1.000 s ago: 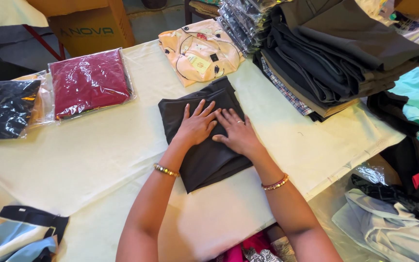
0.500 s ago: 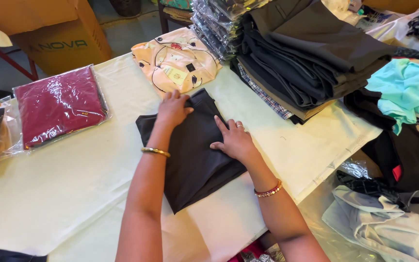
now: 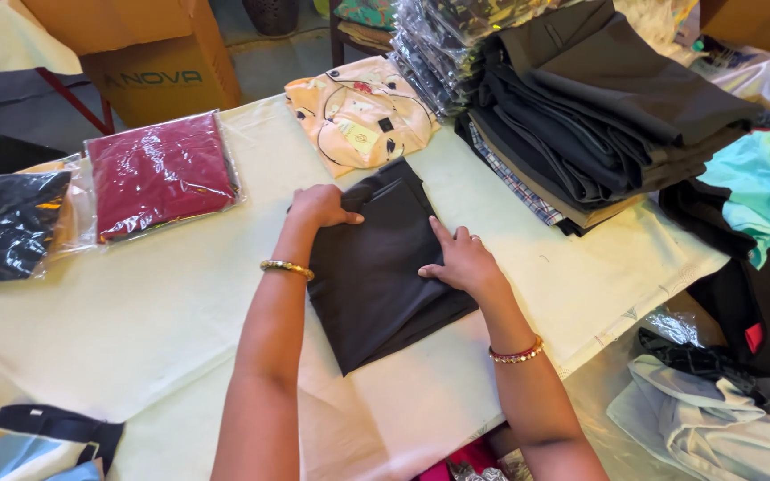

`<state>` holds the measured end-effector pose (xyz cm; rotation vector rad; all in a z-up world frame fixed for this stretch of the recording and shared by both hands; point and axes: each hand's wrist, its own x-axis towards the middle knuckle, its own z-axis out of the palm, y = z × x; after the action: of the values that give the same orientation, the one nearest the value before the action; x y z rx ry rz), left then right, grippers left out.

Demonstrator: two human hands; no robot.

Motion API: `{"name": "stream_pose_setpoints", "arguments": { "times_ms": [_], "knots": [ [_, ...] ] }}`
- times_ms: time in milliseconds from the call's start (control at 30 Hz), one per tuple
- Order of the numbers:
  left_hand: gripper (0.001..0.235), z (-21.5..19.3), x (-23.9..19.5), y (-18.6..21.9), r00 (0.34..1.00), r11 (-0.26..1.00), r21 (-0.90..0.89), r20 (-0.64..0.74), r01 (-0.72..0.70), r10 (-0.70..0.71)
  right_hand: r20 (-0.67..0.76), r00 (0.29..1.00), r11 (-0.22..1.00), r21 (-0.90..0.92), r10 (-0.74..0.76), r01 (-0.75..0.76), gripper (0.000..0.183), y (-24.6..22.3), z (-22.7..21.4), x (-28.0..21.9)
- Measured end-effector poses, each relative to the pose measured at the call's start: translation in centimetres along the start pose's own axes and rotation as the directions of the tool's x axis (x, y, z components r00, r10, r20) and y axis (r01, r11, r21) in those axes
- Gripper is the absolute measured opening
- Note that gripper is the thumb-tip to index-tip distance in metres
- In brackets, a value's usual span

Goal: The person folds a pair of black trousers on a table. They align the legs, fold the garment in half lengthwise, and then fold it into a compact rectangle.

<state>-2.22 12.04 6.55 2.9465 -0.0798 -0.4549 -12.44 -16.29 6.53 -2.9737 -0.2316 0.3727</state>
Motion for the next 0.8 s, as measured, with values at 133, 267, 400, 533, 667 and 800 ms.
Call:
{"name": "stream_pose_setpoints", "arguments": {
  "times_ms": [133,267,400,533,667,800],
  "knots": [
    [0.065,1.8,1.1,-1.5,0.987,0.985,-0.121,-0.115,-0.125,0.111,-0.037,0.999,1.000,-0.003,0.022,-0.022,0.105,-0.3,0.0,-1.9],
    [0.065,2.2,0.5,-2.5,0.992,0.974,-0.194,-0.079,-0.114,0.100,-0.036,0.992,0.993,0.017,0.118,-0.117,0.105,-1.0,0.3,-5.0],
    [0.068,1.9,-0.2,-2.9,0.998,0.982,-0.175,-0.018,-0.067,0.065,-0.011,0.984,0.984,0.017,0.177,-0.177,0.102,-1.8,0.2,-6.6],
    [0.068,2.6,-2.4,-5.6,0.998,0.988,-0.150,0.054,-0.017,0.025,-0.020,0.986,0.979,0.126,0.165,-0.161,0.109,-0.4,1.0,-5.3],
    [0.059,3.7,-7.4,-8.6,0.999,0.942,-0.336,0.054,0.020,-0.002,0.007,0.995,0.985,0.144,0.099,-0.099,0.095,0.4,2.8,-2.7],
    [0.038,7.5,-12.0,-11.8,0.999,0.642,-0.766,0.022,0.001,0.024,-0.169,0.986,1.000,0.018,-0.005,0.008,0.090,-1.4,2.8,-2.9]
  ]
}}
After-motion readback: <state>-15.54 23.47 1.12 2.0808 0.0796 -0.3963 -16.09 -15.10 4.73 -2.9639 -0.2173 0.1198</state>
